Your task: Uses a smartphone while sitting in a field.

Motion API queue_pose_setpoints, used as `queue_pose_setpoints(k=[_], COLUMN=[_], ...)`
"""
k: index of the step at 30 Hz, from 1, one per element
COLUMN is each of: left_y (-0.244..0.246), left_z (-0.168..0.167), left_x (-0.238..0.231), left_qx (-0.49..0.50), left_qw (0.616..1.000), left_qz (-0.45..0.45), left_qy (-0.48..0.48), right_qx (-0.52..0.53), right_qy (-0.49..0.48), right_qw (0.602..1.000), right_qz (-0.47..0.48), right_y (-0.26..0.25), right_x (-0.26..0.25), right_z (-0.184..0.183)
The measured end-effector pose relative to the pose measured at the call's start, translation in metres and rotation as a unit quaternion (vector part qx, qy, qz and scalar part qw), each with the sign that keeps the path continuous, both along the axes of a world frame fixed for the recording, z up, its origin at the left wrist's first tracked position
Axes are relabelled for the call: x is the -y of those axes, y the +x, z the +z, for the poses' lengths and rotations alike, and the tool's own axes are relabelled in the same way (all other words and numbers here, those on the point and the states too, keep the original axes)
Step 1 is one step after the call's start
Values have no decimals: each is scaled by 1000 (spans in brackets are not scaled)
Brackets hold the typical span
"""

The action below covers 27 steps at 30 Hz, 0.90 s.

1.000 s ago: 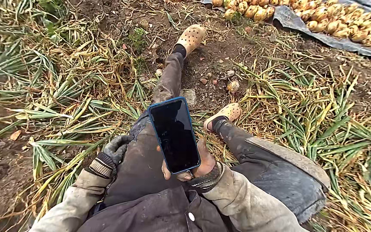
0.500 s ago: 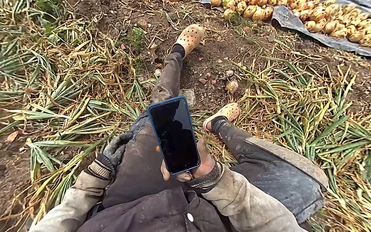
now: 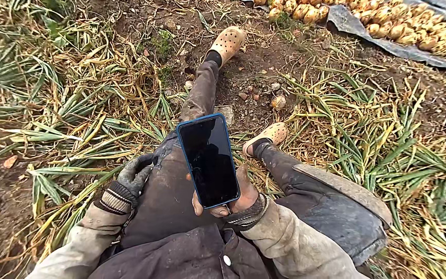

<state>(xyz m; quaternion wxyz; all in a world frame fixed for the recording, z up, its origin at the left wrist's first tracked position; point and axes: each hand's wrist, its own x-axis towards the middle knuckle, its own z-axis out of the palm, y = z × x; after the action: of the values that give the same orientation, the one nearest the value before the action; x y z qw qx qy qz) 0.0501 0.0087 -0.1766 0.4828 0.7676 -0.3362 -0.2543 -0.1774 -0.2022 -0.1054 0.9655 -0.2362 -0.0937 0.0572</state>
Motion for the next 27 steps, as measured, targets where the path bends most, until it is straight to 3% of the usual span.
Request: queue_pose_setpoints(k=[4,6,9,11,12,15,18,21,24,27], left_y=[-2,-7,-25,-25,-30,-43,-48,-49,-48,-42], left_z=[32,50,71,58,61,86,92,92,91,85], left_x=[24,45,78,96,102,114,114,111,107,104], left_qx=[6,-96,-353,-442,-479,-565,-560,-589,-566,-557], left_qw=[983,952,844,742,713,686,703,689,710,706], left_qz=[-37,-87,-158,-264,-269,-225,-211,-194,-196,-218], left_qy=[-178,-277,-371,-429,-435,-400,-385,-374,-370,-379], right_qx=[3,0,-6,-10,-13,-27,-30,-93,-185,-230], right_qy=[1,6,5,1,2,1,-2,-38,-111,-285], right_qw=[1000,1000,1000,1000,1000,998,998,995,971,916], right_qz=[-3,-4,4,18,28,53,60,14,-99,-163], right_y=[-1,0,-1,-1,-1,-1,-3,-5,-6,-6], right_x=[-2,-5,-9,-12,-14,-19,-21,-21,-23,-13], right_z=[-3,-4,-6,-10,-14,-23,-27,-24,-14,-9])
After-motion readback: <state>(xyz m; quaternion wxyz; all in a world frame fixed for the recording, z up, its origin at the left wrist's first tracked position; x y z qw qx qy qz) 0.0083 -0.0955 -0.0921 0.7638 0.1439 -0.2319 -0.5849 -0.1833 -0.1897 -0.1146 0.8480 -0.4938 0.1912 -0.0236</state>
